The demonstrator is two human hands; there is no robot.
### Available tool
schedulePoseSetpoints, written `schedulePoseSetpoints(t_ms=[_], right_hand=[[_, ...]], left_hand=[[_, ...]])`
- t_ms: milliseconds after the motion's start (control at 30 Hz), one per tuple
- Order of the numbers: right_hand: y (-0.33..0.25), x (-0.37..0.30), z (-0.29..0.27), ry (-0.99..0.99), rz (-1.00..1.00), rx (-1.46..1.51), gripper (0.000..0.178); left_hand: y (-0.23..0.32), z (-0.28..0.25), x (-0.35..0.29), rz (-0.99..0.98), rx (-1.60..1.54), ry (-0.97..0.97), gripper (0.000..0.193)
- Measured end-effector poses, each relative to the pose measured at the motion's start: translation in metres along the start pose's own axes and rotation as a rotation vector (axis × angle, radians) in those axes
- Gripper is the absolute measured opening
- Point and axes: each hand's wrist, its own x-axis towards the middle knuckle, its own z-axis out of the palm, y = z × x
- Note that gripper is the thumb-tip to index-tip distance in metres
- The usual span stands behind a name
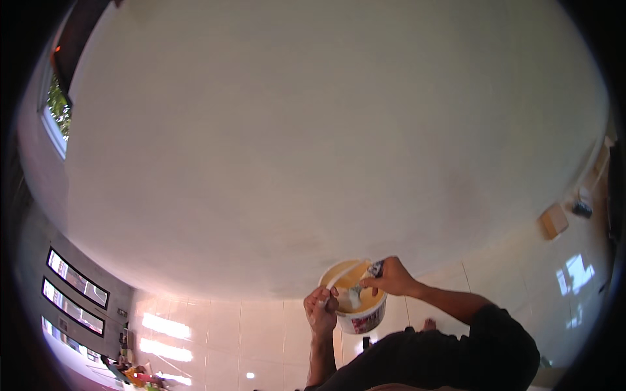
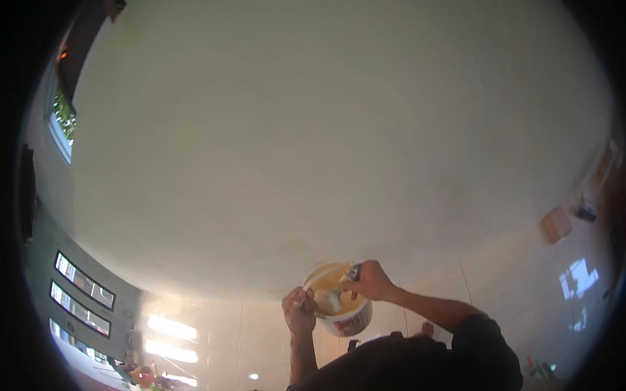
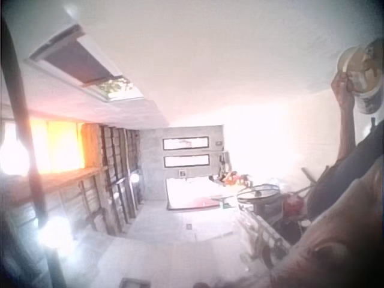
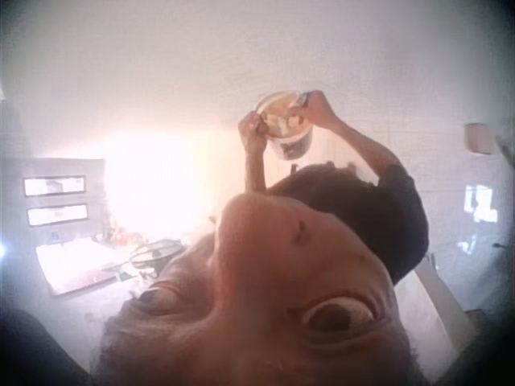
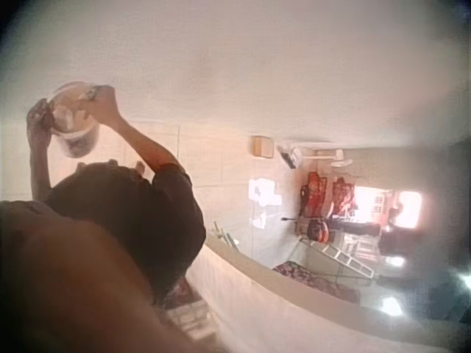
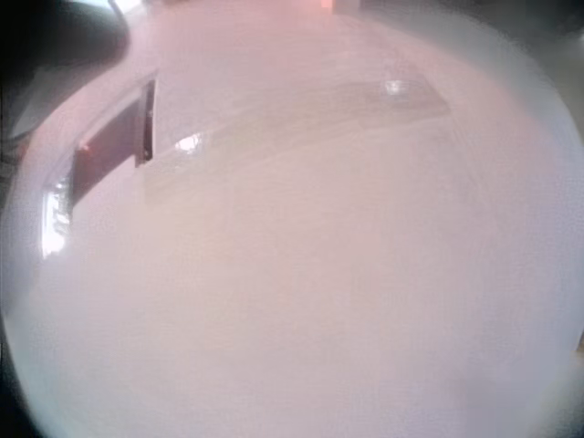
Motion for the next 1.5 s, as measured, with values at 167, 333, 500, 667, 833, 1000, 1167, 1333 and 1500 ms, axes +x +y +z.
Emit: schedulePoseSetpoints(t_ms=[167, 333, 500, 667, 833, 1000, 1167, 1333, 1500], right_hand=[[0.002, -0.005, -0.011, -0.015, 0.02, -0.035, 0.018], [0.013, 0.0, -0.013, 0.205, -0.36, -0.58, 0.024], [0.032, 0.011, -0.016, 0.248, -0.55, -0.826, 0.023], [0.016, 0.006, -0.013, 0.306, -0.469, -0.787, 0.023], [0.011, -0.001, -0.019, 0.1, -0.118, -0.05, 0.014], [0.007, 0.0, -0.023, -0.074, 0.024, 0.067, 0.01], [0.007, 0.002, -0.019, 0.107, -0.161, -0.116, 0.014], [0.023, 0.014, -0.023, 0.292, -0.548, -0.595, 0.022], [0.024, 0.004, -0.017, 0.314, -0.619, -0.848, 0.024]], left_hand=[[-0.005, 0.008, -0.001, 0.005, -0.033, -0.031, 0.023], [-0.015, 0.009, 0.004, 0.059, -0.047, -0.055, 0.023], [-0.018, -0.004, 0.01, 0.056, -0.01, -0.048, 0.024], [-0.017, 0.0, 0.015, 0.16, 0.023, -0.038, 0.028], [-0.018, 0.007, 0.018, 0.051, 0.031, -0.065, 0.027], [-0.011, 0.015, 0.014, 0.06, -0.023, -0.109, 0.024], [-0.012, 0.009, 0.017, 0.037, -0.03, -0.115, 0.023], [-0.011, 0.006, 0.017, 0.017, -0.006, -0.099, 0.024], [-0.008, 0.009, 0.007, 0.015, 0.023, -0.07, 0.024]])
